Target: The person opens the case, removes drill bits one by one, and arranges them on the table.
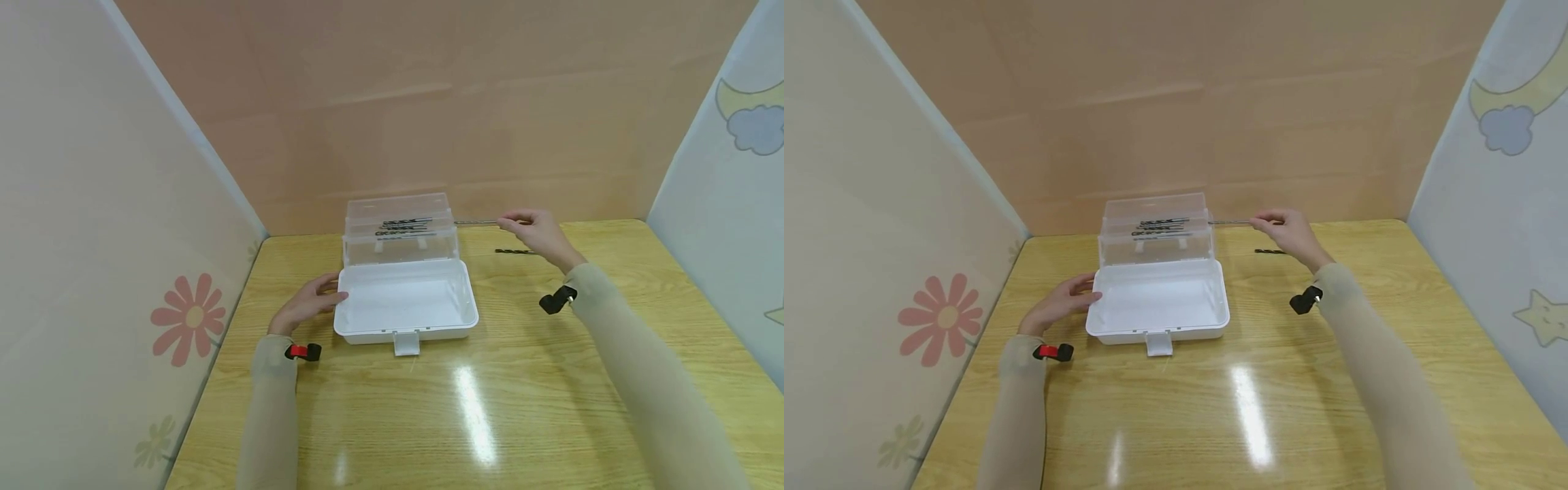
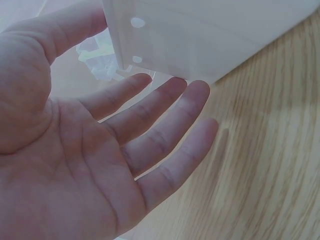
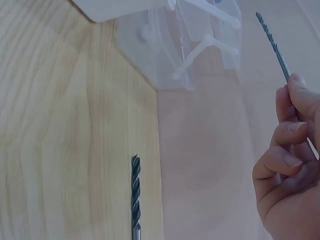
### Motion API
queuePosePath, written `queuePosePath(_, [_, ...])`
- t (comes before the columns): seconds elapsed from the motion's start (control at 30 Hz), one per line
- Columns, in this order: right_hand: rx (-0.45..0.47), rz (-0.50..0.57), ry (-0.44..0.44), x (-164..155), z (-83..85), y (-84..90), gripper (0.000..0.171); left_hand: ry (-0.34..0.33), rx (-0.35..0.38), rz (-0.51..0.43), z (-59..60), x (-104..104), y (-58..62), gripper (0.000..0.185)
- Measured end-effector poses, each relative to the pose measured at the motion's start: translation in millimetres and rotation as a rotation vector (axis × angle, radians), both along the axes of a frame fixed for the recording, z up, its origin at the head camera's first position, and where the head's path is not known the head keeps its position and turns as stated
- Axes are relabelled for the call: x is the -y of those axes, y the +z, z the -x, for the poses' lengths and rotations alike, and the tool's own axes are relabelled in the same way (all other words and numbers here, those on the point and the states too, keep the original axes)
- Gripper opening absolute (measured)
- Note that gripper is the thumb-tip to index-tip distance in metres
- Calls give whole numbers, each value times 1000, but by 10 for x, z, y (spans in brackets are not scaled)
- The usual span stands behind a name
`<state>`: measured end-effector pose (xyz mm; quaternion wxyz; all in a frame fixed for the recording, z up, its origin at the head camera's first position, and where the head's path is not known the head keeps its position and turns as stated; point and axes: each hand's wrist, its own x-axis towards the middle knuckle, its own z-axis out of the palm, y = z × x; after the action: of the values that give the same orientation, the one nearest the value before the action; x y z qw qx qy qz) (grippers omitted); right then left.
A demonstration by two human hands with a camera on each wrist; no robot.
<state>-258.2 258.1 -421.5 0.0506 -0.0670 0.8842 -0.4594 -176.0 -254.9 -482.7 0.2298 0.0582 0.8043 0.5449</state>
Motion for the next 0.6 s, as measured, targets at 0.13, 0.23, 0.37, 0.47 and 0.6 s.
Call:
queuePosePath(0.13, [2, -10, -2, -90, -48, -39, 65, -7, -11, -4, -2, 13, -3, 78])
queuePosePath(0.23, [3, -24, -4, -159, -84, -79, 66, -4, -13, -5, -5, 18, 1, 79])
queuePosePath(0.37, [7, -39, -12, -263, -126, -155, 66, 0, -7, -5, -8, 17, 3, 79])
queuePosePath(0.47, [11, -39, 0, -352, -154, -230, 64, -1, -4, -10, -1, 14, -7, 79])
queuePosePath(0.6, [38, -49, 12, -464, -192, -340, 64, -7, -7, -15, 3, 7, -24, 79])
